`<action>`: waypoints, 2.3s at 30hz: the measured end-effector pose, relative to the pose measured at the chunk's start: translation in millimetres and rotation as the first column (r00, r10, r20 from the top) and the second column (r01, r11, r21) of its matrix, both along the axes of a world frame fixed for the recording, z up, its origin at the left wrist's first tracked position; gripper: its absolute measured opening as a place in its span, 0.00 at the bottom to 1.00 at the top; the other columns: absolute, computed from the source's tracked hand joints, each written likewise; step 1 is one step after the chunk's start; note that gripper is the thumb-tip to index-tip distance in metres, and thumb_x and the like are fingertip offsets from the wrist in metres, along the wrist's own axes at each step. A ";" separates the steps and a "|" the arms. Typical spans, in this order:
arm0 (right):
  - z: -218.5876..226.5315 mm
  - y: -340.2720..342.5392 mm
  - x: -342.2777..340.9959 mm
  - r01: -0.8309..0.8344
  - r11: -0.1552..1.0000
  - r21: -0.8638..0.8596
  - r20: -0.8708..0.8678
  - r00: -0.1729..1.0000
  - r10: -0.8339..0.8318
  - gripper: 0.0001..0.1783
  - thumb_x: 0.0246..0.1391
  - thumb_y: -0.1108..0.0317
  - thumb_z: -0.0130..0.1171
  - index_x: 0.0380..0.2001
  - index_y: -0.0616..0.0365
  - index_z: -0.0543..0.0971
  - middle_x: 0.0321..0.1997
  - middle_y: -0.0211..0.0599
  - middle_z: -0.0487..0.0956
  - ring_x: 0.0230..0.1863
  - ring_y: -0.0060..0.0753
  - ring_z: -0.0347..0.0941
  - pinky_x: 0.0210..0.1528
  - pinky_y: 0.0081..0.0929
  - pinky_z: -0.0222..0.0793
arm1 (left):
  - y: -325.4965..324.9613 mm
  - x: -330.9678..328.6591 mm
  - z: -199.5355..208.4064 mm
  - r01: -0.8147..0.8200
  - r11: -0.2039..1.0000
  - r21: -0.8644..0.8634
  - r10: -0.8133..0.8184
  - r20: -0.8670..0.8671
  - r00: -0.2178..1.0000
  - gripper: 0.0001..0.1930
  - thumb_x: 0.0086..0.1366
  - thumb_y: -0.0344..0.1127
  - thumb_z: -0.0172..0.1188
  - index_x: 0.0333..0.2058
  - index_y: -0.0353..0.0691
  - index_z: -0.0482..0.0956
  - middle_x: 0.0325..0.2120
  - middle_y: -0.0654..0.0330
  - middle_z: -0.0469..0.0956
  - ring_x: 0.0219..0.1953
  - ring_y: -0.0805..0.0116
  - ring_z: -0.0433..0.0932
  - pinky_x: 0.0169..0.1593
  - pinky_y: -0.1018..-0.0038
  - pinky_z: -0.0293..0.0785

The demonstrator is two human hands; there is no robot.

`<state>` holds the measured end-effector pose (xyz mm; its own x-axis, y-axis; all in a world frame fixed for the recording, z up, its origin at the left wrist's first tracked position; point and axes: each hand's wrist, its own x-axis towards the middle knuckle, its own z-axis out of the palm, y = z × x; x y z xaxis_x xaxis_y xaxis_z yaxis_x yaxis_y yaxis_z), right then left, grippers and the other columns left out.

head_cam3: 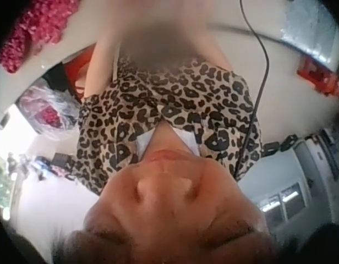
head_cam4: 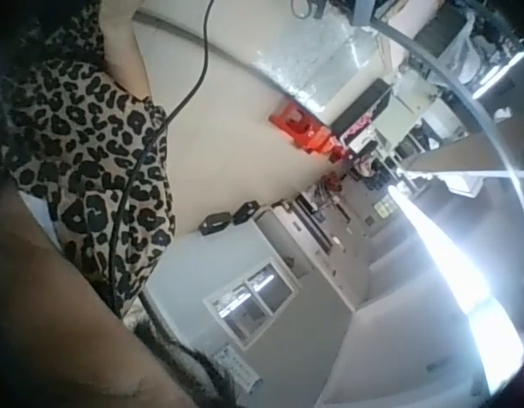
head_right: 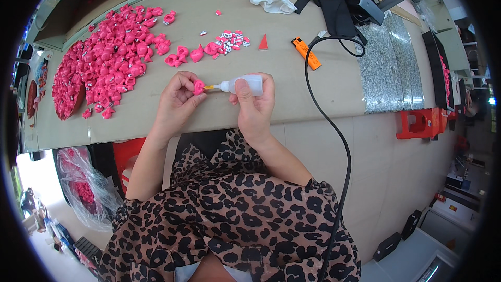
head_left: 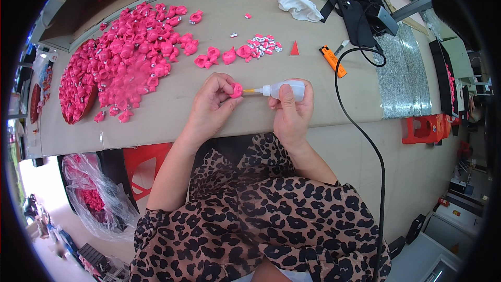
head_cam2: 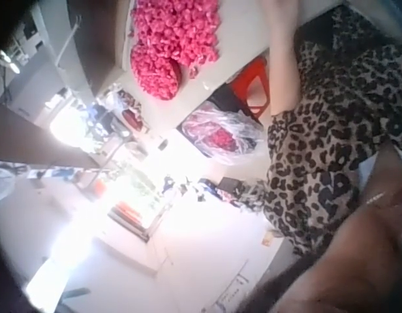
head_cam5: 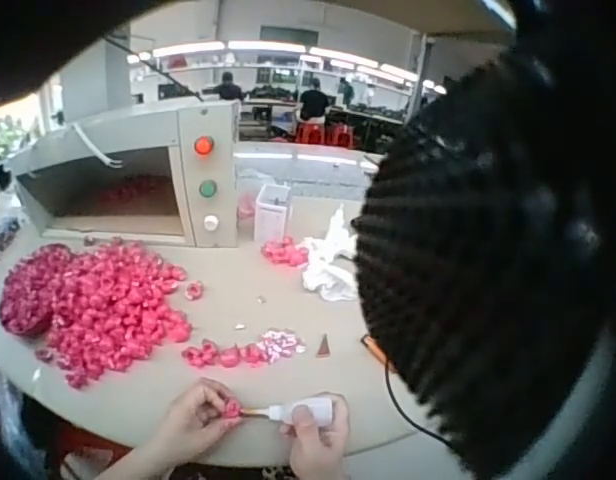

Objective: The person assembles small pink plastic toy parts by applying glue from a bottle and attaching white toy details by hand.

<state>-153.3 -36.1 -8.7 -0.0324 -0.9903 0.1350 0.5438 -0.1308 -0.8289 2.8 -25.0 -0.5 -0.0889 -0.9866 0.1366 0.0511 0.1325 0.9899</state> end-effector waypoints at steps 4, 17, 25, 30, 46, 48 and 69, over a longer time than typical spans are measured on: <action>-2.5 -0.9 -0.1 -0.002 1.000 0.007 0.003 1.000 0.002 0.12 0.51 0.67 0.51 0.32 0.59 0.60 0.25 0.33 0.68 0.21 0.19 0.63 0.24 0.16 0.61 | -0.1 0.3 -0.6 0.008 1.000 -0.002 -0.008 -0.007 1.000 0.12 0.49 0.13 0.50 0.28 0.37 0.60 0.35 0.61 0.60 0.37 0.79 0.66 0.43 0.83 0.67; 4.1 -12.4 -5.8 -0.072 0.994 0.078 0.186 0.981 0.056 0.10 0.50 0.70 0.50 0.32 0.59 0.61 0.27 0.35 0.69 0.23 0.21 0.65 0.26 0.17 0.62 | -1.0 0.8 -4.1 0.017 1.000 0.026 -0.015 -0.087 0.996 0.11 0.50 0.14 0.51 0.27 0.35 0.60 0.34 0.60 0.63 0.37 0.76 0.67 0.43 0.80 0.69; 14.3 -50.8 -47.5 0.151 0.988 -0.042 -0.429 0.890 -0.154 0.18 0.39 0.81 0.57 0.34 0.61 0.63 0.34 0.35 0.70 0.34 0.23 0.68 0.36 0.17 0.65 | 1.8 2.5 6.5 0.032 0.984 0.173 0.003 -0.198 0.980 0.11 0.52 0.21 0.54 0.30 0.37 0.61 0.30 0.59 0.68 0.30 0.74 0.71 0.35 0.77 0.72; 7.4 -57.1 -58.9 0.228 0.974 -0.009 -0.552 0.811 -0.195 0.22 0.36 0.78 0.60 0.37 0.63 0.64 0.34 0.36 0.70 0.36 0.24 0.67 0.39 0.18 0.64 | 2.3 -7.6 9.2 0.039 0.985 0.166 0.017 -0.325 0.946 0.08 0.54 0.24 0.53 0.30 0.38 0.62 0.30 0.57 0.69 0.29 0.73 0.71 0.33 0.78 0.71; 32.3 -26.0 -18.4 0.059 0.947 -0.316 -0.877 0.362 -0.316 0.08 0.46 0.76 0.49 0.32 0.67 0.71 0.34 0.48 0.69 0.26 0.46 0.70 0.30 0.35 0.67 | 6.7 -11.7 8.9 0.038 0.978 0.204 0.059 -0.447 0.893 0.13 0.54 0.26 0.54 0.38 0.35 0.63 0.31 0.55 0.70 0.28 0.73 0.71 0.29 0.79 0.70; 26.7 -50.7 -5.0 0.070 0.936 -0.346 -0.909 0.222 -0.353 0.07 0.45 0.77 0.48 0.30 0.67 0.71 0.33 0.50 0.69 0.27 0.47 0.71 0.29 0.36 0.68 | 6.2 -8.9 2.9 0.054 0.980 0.192 0.033 -0.421 0.907 0.14 0.54 0.25 0.53 0.39 0.34 0.63 0.31 0.57 0.70 0.28 0.72 0.71 0.30 0.79 0.71; 39.5 -10.7 0.8 -0.217 0.941 0.260 -0.463 0.827 0.319 0.08 0.47 0.70 0.54 0.27 0.65 0.72 0.16 0.30 0.72 0.14 0.13 0.64 0.12 0.11 0.58 | 3.8 -6.9 -0.3 -0.009 0.975 0.223 0.107 -0.437 0.893 0.10 0.57 0.27 0.50 0.39 0.33 0.65 0.29 0.58 0.72 0.29 0.73 0.73 0.34 0.80 0.71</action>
<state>-152.4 -46.9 30.7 0.2580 -0.9576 -0.1281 0.0485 0.1452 -0.9882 -4.1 -21.2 -0.8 -0.0096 -0.9981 -0.0616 0.4895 -0.0584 0.8700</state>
